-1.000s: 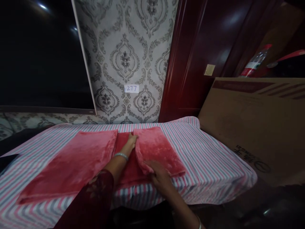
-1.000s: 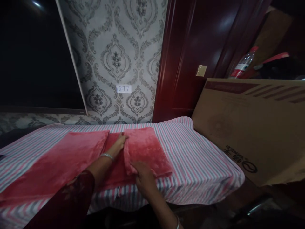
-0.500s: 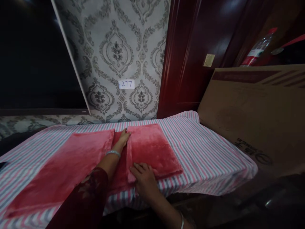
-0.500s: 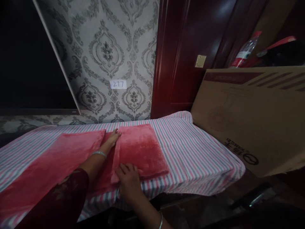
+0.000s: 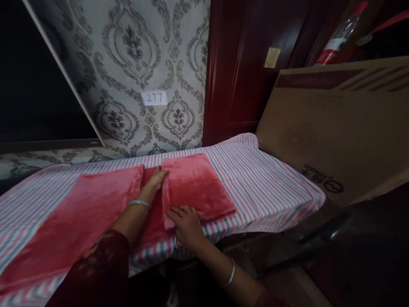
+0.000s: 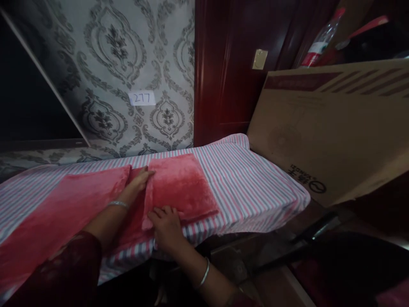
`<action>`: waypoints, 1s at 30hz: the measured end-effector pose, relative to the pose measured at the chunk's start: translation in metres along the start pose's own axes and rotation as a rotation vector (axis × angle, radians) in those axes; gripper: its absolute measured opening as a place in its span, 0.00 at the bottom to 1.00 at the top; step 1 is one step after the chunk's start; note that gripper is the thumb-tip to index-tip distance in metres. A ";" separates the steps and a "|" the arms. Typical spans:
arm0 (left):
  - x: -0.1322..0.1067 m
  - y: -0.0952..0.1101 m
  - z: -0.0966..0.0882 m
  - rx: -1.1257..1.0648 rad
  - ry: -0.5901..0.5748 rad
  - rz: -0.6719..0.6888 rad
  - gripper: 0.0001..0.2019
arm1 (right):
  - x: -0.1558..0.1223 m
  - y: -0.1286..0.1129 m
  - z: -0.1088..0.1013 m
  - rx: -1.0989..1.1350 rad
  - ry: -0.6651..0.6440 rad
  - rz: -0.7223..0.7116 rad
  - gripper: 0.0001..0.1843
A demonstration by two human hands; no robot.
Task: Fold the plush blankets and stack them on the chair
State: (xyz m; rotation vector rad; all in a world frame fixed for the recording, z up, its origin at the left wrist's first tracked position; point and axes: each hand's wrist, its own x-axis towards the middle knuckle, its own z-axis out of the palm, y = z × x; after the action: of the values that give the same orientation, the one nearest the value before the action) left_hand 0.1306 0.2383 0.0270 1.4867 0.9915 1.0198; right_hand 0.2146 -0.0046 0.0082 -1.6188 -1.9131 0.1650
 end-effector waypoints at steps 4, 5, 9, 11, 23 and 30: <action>-0.053 0.010 -0.002 -0.181 0.035 -0.189 0.24 | 0.001 -0.002 -0.010 0.027 0.031 0.006 0.24; -0.071 0.013 -0.002 -0.218 0.020 -0.222 0.22 | 0.002 -0.002 -0.012 0.034 0.045 0.010 0.23; -0.142 0.021 0.002 -0.396 -0.093 -0.330 0.17 | 0.006 -0.007 -0.015 0.035 0.092 0.029 0.21; -0.165 0.025 0.005 -0.493 -0.093 -0.373 0.20 | 0.003 -0.009 -0.015 0.037 0.125 0.005 0.21; -0.147 0.065 0.025 -0.616 -0.089 -0.237 0.26 | -0.061 0.022 -0.013 0.056 0.418 0.011 0.17; -0.154 0.057 0.015 -0.523 -0.034 -0.258 0.27 | -0.050 0.058 -0.041 -0.259 0.149 0.394 0.18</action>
State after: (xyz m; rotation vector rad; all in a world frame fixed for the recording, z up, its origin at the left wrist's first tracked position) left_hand 0.1033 0.0803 0.0666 0.9177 0.7883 0.9687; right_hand 0.2884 -0.0486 -0.0053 -2.1088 -1.5358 -0.0468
